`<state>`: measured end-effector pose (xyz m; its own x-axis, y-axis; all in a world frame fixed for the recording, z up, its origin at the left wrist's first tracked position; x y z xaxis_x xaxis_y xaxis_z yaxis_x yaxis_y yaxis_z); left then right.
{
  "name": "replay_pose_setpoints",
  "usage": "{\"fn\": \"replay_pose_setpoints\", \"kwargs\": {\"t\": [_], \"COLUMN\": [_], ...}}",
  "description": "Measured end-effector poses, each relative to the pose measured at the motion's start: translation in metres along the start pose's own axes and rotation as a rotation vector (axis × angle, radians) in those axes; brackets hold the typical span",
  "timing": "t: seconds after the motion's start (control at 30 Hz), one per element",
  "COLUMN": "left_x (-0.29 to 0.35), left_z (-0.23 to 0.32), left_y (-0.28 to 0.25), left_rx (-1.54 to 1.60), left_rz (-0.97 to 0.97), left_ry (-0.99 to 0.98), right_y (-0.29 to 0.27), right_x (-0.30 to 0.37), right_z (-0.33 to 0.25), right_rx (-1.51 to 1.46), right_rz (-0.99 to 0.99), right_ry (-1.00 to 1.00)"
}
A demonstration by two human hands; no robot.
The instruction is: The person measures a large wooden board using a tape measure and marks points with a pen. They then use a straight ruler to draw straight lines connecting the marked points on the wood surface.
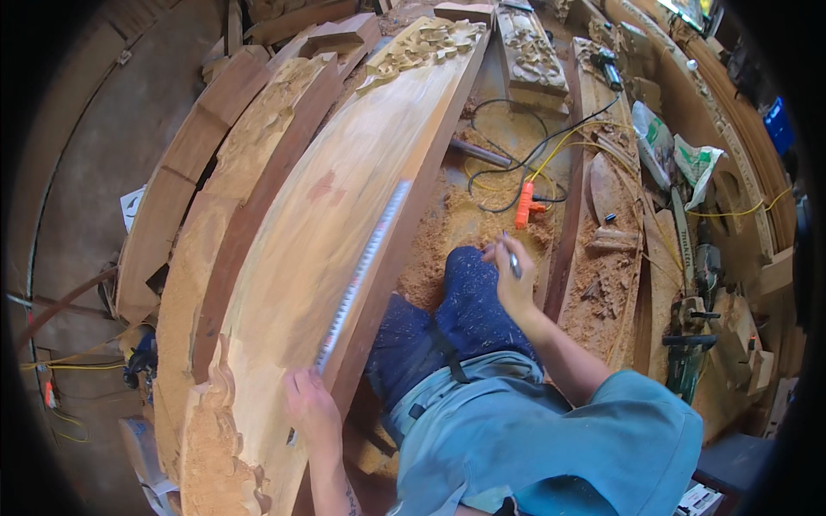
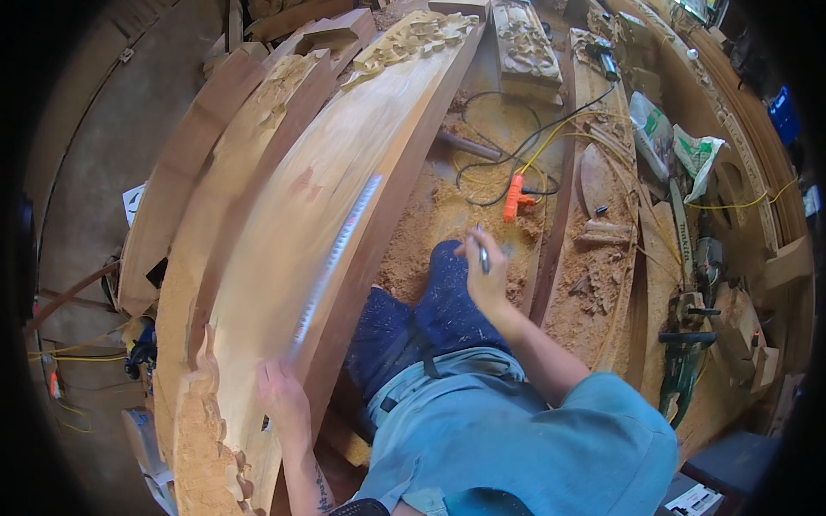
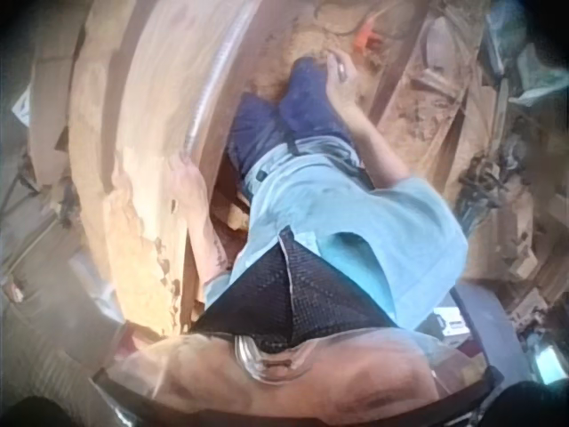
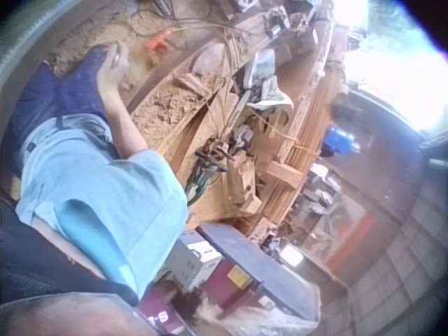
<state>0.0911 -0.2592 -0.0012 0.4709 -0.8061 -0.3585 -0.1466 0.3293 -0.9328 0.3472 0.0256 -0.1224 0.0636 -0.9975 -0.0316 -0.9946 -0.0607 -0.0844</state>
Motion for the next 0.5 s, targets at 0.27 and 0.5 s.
{"fn": "replay_pose_setpoints", "kwargs": {"t": [0.27, 0.5], "left_x": [0.038, 0.061], "left_z": [0.092, 0.099], "left_y": [0.044, 0.054], "left_rx": [0.422, 0.463], "left_rz": [-0.399, -0.540], "left_ry": [0.114, -0.004], "right_y": [0.020, 0.020], "right_x": [0.089, 0.102], "right_z": [-0.076, -0.025], "right_rx": [0.410, 0.639], "right_rz": [-0.596, -1.061], "right_ry": [-0.728, -0.627]}}
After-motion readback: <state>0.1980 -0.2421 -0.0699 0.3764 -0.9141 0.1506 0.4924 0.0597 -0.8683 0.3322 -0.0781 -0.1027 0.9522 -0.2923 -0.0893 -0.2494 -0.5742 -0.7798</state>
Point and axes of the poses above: each hand's wrist, its own x-axis away from the middle knuckle, its own y-axis out of the palm, z = x × y, the point moved 3 cm from there along -x, towards the middle knuckle, and after that the axes turned 9 degrees about y, right-handed, at the moved point
